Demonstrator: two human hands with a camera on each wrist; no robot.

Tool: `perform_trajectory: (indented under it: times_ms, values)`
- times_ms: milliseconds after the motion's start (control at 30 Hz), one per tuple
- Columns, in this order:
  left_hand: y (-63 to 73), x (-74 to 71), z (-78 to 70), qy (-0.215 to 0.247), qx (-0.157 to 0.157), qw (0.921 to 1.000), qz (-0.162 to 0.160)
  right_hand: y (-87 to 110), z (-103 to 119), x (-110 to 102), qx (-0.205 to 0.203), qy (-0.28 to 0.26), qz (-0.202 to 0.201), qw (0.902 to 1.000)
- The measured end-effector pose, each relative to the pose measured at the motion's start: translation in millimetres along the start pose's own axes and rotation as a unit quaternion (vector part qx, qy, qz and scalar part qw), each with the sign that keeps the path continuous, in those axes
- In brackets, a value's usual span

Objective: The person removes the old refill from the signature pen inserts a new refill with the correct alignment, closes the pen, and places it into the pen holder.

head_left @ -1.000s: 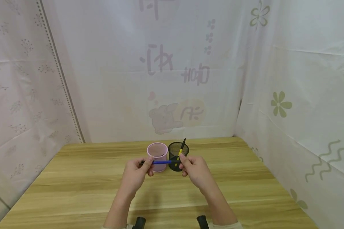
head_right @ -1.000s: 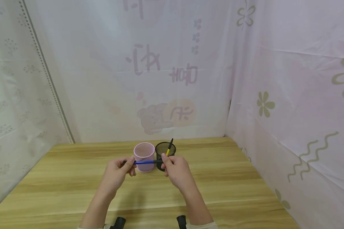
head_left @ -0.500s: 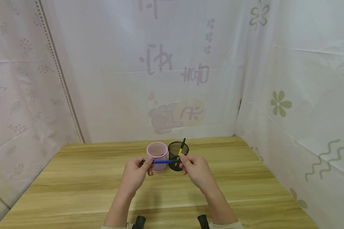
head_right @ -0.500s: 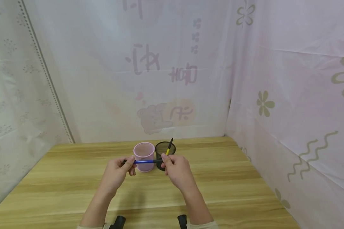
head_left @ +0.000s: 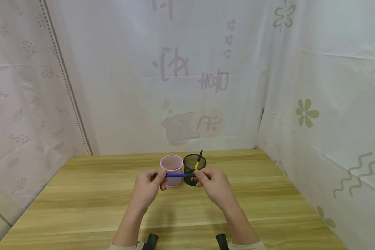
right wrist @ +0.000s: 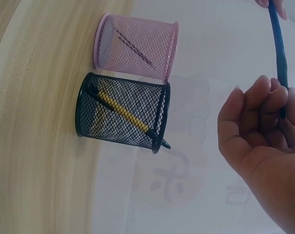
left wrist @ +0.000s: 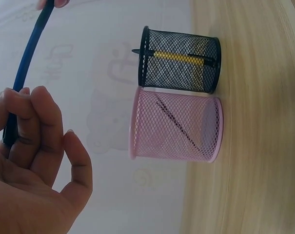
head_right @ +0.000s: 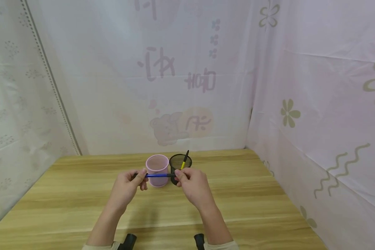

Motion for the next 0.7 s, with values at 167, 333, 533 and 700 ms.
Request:
perform_trajectory:
  times_ms: [167,333,533,700]
  values:
    - [-0.3,-1.2,0.3,0.0,0.002,1.0,-0.001,-0.4,1.1,0.5,-0.006,0.009,0.0,0.9999]
    - [-0.6,-1.2,0.1,0.001,0.006,1.0,-0.002,0.8,2.3,0.0,-0.013,0.013,-0.005,0.9998]
    - [-0.7,-1.6,0.9,0.001,0.005,1.0,-0.004,1.5,2.1,-0.4,-0.015,0.006,-0.011,0.9998]
    - [-0.7,-2.8,1.5,-0.002,0.001,1.0,-0.007,1.9,3.4,-1.1,-0.026,0.005,-0.018,0.9995]
Point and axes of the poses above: each hand's wrist, its own y-axis away from the middle knuckle, its own x-axis out of the palm, z = x × y, the point moved 7 cm from there along -y, towards the middle knuckle, and after that the axes turned 3 degrees about z, right-handed, at the moved point
